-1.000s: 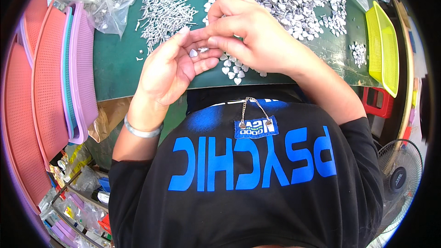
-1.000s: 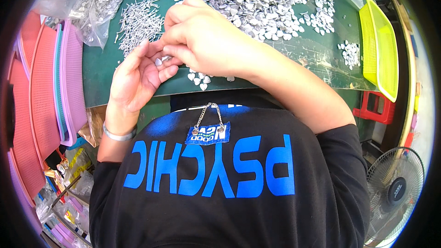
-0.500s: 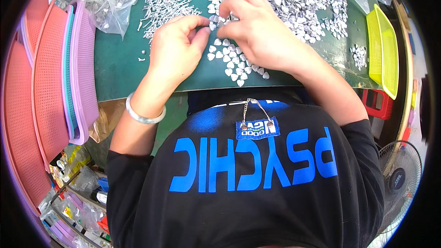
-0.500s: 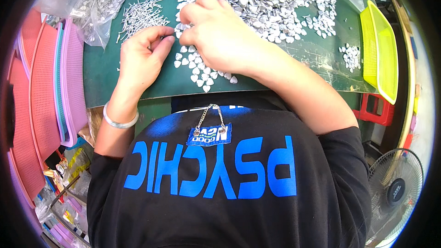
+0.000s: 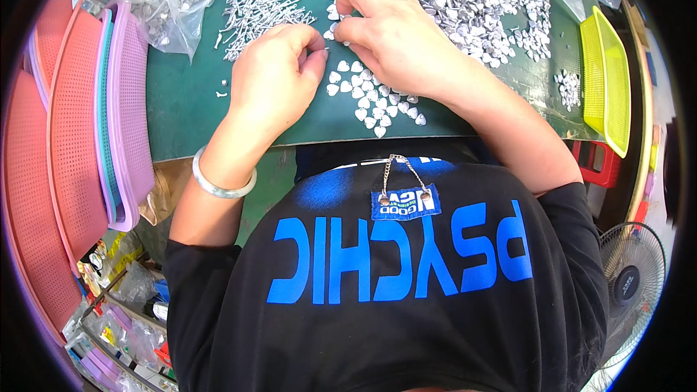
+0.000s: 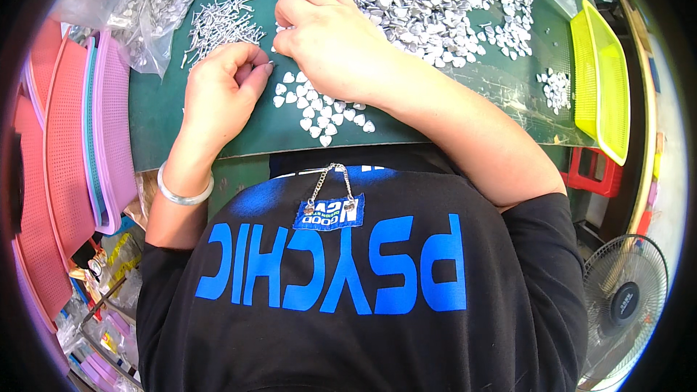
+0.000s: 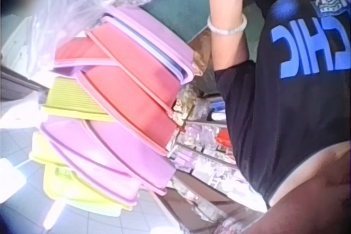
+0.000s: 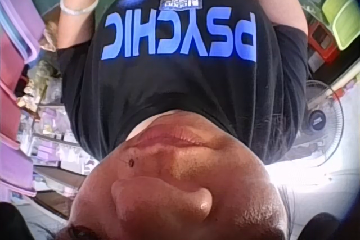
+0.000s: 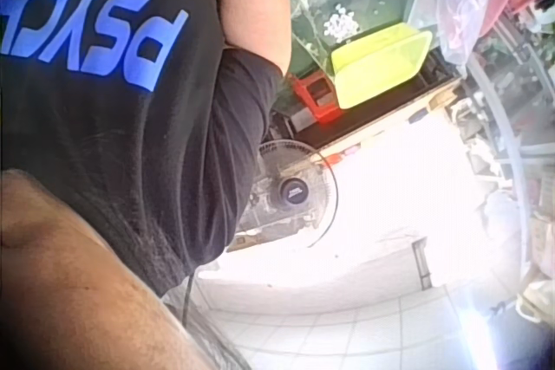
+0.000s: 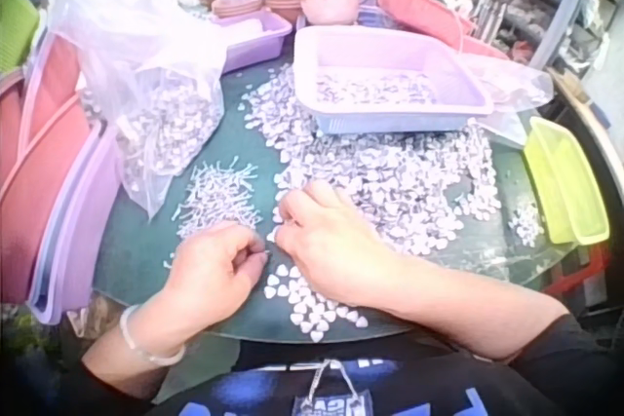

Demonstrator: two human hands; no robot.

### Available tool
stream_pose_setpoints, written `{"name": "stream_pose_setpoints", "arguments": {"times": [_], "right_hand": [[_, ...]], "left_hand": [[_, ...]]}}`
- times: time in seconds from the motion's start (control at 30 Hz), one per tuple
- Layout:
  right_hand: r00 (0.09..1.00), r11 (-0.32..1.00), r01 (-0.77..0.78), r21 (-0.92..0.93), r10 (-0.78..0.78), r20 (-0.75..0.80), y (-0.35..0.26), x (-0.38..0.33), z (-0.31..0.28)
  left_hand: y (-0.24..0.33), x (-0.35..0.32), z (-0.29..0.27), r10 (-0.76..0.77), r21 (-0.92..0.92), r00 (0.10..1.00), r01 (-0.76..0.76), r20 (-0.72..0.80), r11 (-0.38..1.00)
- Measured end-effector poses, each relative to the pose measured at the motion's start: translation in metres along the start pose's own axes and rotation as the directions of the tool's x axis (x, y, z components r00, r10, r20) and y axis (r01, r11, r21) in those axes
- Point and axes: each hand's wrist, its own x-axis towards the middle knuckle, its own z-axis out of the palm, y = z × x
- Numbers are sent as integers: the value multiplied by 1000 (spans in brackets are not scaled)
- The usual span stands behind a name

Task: The person sits at a green workbench and assembles small silver metal parts by hand. They pick up individual components from a pile on the table and connect them together, placing the finished items back onto the surface. The workspace is cluttered with various plastic baskets and bags of parts.

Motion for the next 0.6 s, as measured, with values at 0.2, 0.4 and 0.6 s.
{"name": "stream_pose_setpoints", "arguments": {"times": [0.2, 0.4, 0.6], "right_hand": [[998, 998, 61, -11, -61, 26, 4, 2, 1], [997, 997, 80, -3, -80, 15, 7, 2, 4], [995, 997, 60, 47, -64, 81, 2, 2, 0]], "left_hand": [[4, -6, -8, -37, 73, 998, 33, 55, 997], [1, -13, -7, 139, 152, 990, -137, -5, 979], [-1, -23, -15, 82, 106, 994, -89, 65, 990]]}}
